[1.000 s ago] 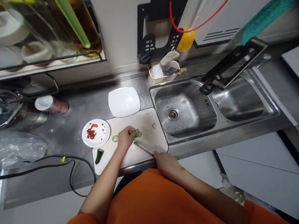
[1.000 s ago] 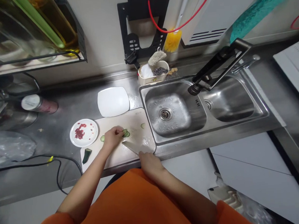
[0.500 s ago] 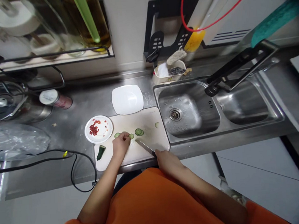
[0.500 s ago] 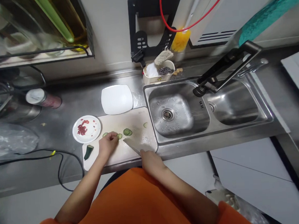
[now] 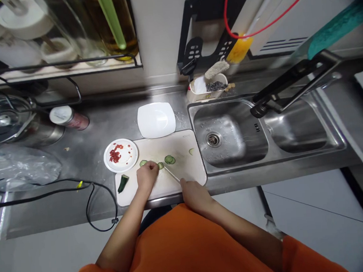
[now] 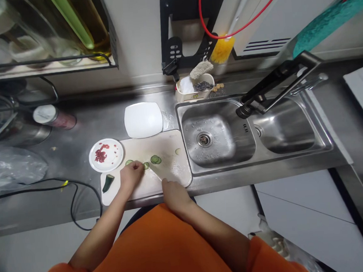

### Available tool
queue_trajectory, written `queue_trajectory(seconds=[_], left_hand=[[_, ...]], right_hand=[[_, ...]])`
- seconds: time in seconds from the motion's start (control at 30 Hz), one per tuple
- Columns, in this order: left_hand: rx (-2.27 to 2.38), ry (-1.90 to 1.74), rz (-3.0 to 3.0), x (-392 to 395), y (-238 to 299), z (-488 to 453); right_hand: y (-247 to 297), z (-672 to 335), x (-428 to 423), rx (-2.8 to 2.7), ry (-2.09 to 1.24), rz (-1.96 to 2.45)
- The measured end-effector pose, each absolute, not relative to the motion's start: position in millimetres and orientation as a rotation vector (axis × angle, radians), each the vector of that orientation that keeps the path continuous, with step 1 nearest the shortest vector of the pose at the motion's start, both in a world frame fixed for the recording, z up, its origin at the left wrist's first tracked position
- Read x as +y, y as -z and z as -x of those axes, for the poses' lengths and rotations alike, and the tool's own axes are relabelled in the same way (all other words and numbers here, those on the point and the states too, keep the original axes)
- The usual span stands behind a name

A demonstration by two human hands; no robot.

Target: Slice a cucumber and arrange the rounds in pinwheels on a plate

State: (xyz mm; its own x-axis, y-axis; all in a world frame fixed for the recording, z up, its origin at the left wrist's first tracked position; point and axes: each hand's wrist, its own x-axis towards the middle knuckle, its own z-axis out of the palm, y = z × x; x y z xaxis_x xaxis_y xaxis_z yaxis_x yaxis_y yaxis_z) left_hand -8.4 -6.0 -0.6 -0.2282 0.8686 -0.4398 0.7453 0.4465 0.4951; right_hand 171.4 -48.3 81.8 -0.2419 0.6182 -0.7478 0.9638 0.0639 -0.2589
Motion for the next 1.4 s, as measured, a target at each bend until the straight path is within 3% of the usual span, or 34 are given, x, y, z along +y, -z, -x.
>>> queue_trajectory(seconds=[1.4], left_hand=[[2.017,-0.325,-1.278,-5.6,-9.0,15.8]], right_hand=[[-87.7,-188.4,-59.1,1.805,1.098,-1.558]])
